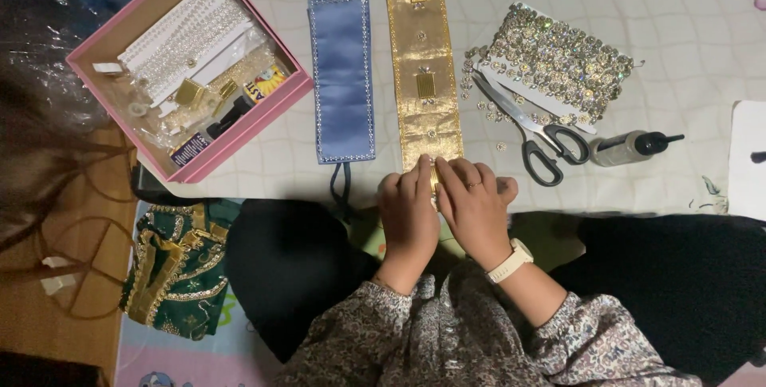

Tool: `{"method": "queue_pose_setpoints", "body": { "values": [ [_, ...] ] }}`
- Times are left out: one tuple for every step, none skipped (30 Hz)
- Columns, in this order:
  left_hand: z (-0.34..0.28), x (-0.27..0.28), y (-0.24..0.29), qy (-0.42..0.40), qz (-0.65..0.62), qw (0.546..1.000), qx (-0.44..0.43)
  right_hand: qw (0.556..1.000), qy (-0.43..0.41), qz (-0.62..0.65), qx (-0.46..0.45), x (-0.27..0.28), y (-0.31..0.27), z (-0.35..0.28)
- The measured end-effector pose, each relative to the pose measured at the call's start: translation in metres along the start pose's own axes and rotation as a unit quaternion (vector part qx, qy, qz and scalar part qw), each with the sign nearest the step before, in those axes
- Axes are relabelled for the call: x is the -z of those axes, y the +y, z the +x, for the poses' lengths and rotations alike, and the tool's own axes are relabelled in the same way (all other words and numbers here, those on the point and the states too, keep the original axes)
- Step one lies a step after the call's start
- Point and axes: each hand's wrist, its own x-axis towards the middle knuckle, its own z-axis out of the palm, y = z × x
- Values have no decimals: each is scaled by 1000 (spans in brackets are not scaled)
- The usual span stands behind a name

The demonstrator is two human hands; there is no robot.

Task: Applying glue and attaching small decorative pieces to a gold fabric belt

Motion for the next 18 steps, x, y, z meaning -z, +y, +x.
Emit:
{"method": "queue_pose_setpoints", "body": {
  "values": [
    [-2, 2, 0, -1, 0, 1000, 0, 1000, 0, 0, -1, -1, 1, -1],
    [-4, 5, 0, -28, 1, 999, 28, 1000, -1, 2, -3, -1, 2, -3],
    [-4, 7, -1, -53, 3, 997, 54, 1000, 0, 4, -5, -2, 3, -2],
    [-4, 8, 1, -51, 3, 997, 53, 1000, 2, 4, -5, -3, 4, -3],
    [-4, 9, 3, -45, 9, 997, 58, 1000, 0, 7, -10, -5, 5, -4],
    [-4, 10, 5, -39, 15, 997, 62, 1000, -1, 9, -14, -6, 6, -5],
    [-5, 12, 5, -37, 15, 997, 61, 1000, 2, 9, -13, -5, 5, -5],
    [-5, 13, 5, -30, -2, 998, 59, 1000, -5, 22, -19, -4, 5, -5],
    [-5, 14, 6, -24, -19, 998, 58, 999, -12, 35, -25, -3, 5, -5],
    [-3, 16, 6, -21, -19, 998, 56, 999, -9, 35, -24, -2, 5, -4],
    [-3, 19, 8, -23, -13, 998, 49, 998, -18, 46, -26, -1, 6, -4],
    [-3, 22, 9, -25, -7, 999, 43, 998, -27, 58, -27, 0, 6, -4],
    [-4, 22, 9, -24, -7, 999, 42, 998, -26, 58, -27, 1, 6, -5],
    [-5, 22, 10, -26, -10, 999, 41, 997, -30, 63, -29, 1, 6, -6],
    [-4, 23, 10, -26, -11, 999, 40, 997, -33, 68, -30, 2, 7, -5],
    [-4, 24, 10, -24, -11, 999, 39, 997, -31, 69, -29, 1, 7, -4],
    [-3, 25, 10, -22, -9, 999, 36, 997, -32, 70, -30, 2, 8, -5],
    [-3, 26, 10, -20, -7, 999, 33, 997, -32, 71, -31, 2, 8, -5]
  ]
}}
